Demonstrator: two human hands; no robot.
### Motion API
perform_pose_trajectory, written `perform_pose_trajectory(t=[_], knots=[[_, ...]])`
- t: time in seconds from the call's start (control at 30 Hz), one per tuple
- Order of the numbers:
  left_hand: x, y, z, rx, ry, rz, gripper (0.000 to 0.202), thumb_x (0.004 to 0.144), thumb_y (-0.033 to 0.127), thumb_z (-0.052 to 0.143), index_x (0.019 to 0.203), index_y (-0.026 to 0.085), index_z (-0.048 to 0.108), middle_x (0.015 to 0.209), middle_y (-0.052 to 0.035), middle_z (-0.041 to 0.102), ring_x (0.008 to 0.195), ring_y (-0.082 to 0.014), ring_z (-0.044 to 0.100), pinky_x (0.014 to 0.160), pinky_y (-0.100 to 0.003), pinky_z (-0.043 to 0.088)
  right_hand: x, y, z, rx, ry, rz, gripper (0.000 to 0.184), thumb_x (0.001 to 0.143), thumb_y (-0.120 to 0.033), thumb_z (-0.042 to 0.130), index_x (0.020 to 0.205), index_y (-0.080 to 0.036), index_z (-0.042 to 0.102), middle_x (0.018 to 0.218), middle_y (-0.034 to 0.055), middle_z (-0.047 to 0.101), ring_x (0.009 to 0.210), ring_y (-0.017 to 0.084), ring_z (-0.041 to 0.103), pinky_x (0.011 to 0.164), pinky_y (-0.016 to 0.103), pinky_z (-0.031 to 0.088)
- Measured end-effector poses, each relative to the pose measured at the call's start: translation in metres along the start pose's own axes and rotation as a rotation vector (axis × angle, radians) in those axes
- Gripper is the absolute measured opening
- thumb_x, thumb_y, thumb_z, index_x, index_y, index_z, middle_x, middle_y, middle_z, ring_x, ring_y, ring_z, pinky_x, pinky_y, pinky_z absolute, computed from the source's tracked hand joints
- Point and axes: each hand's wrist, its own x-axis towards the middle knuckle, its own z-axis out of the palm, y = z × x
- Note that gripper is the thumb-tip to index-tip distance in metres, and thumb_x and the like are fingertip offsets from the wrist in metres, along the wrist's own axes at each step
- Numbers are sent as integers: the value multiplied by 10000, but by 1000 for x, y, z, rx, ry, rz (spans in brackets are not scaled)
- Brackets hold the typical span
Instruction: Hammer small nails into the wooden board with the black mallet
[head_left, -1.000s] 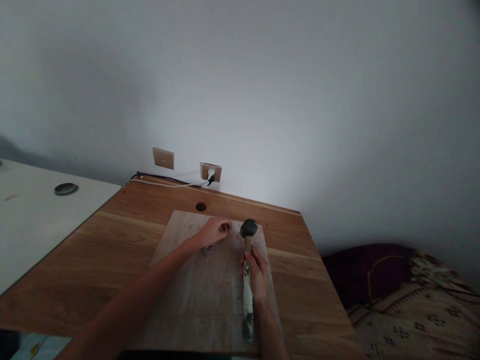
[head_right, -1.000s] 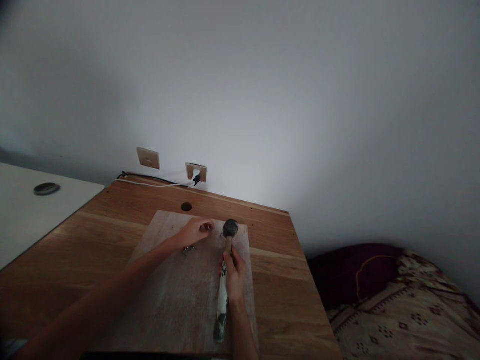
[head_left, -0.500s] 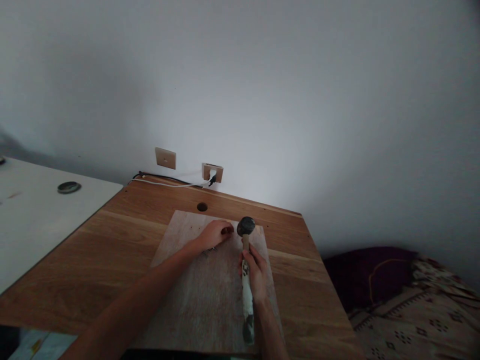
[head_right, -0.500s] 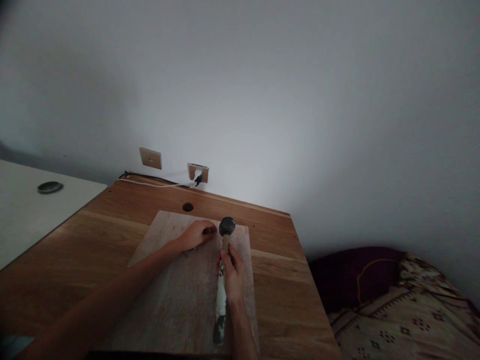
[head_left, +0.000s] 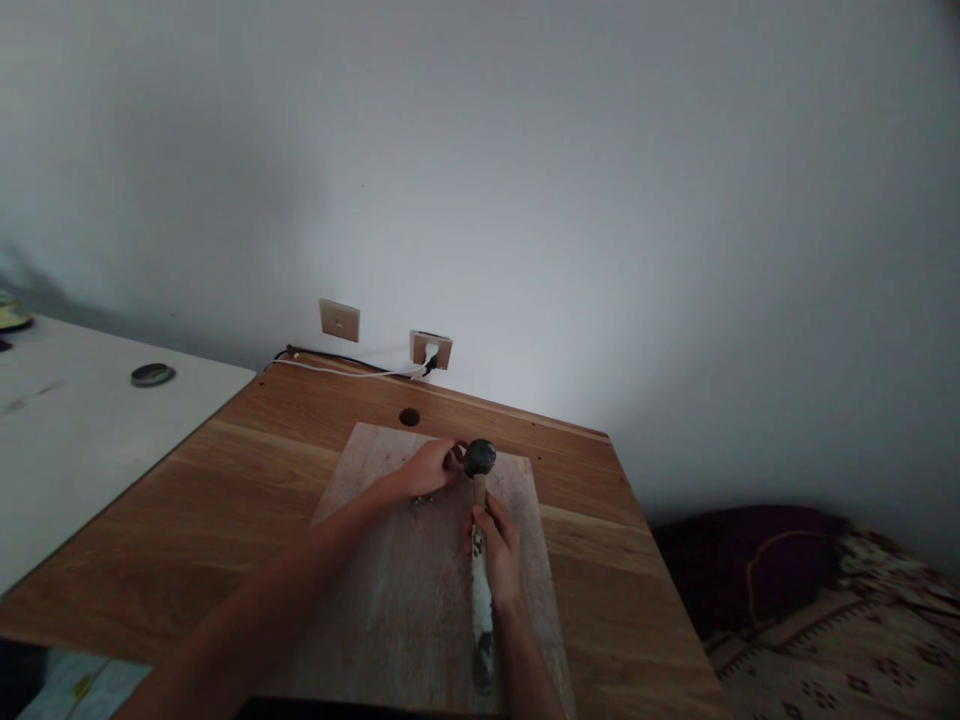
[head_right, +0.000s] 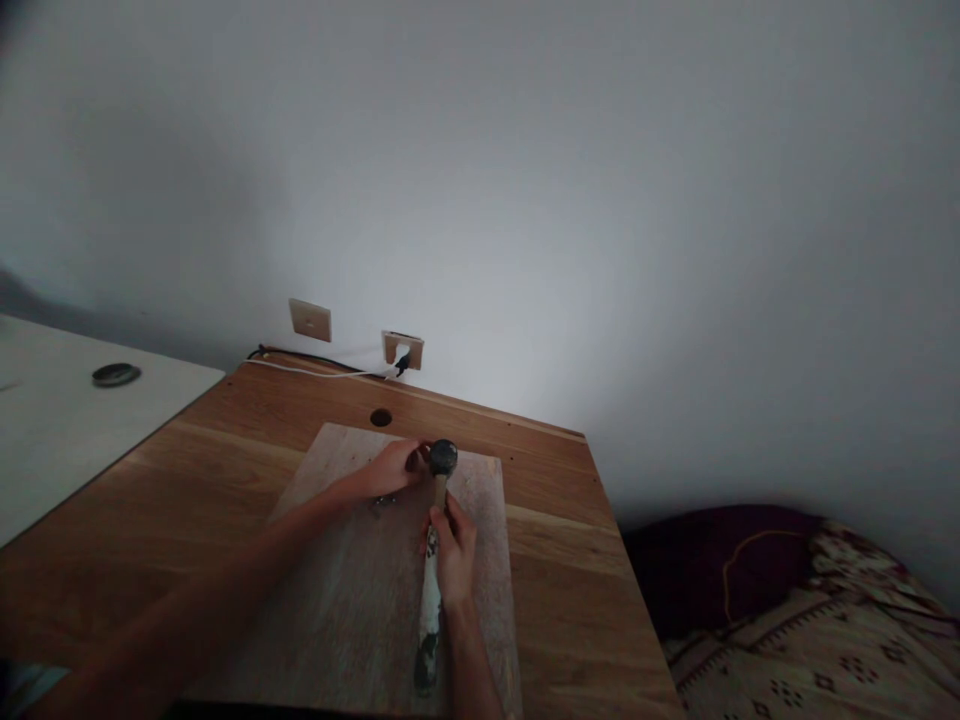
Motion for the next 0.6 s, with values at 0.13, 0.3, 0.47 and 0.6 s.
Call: perform_pose_trajectory(t=[0.13, 0.3, 0.47, 0.6], knots=[[-21, 10, -25, 244, -98, 74, 246, 739, 131, 632, 975, 182, 680, 992, -58, 691, 888, -214, 651, 801, -301, 486, 1, 0, 0, -12, -2, -4, 333, 793, -543, 727, 784, -213, 687, 569, -28, 563, 437, 137, 468, 421, 271, 364], [-45, 30, -44, 483, -309, 63, 179, 739, 263, 727, 894, 183, 684, 1020, -97, 655, 841, -243, 637, 749, -330, 477, 2, 5, -2, 1, -20, -23, 339, 808, -529, 737, 778, -196, 685, 584, -24, 572, 444, 126, 476, 429, 258, 379], [-45, 33, -41, 505, -354, 78, 75, 752, 216, 699, 818, 194, 673, 953, -82, 659, 813, -238, 634, 721, -326, 463, 2, 7, -2, 25, -12, 4, 352, 783, -532, 766, 872, -194, 723, 587, -28, 574, 442, 131, 479, 420, 260, 384], [-39, 27, -42, 485, -348, 101, 51, 792, 167, 628, 821, 187, 665, 945, -79, 680, 829, -226, 644, 736, -310, 452, 4, 7, -2, 18, -6, 6, 361, 769, -541, 774, 851, -194, 717, 585, -30, 576, 438, 127, 478, 414, 254, 384]])
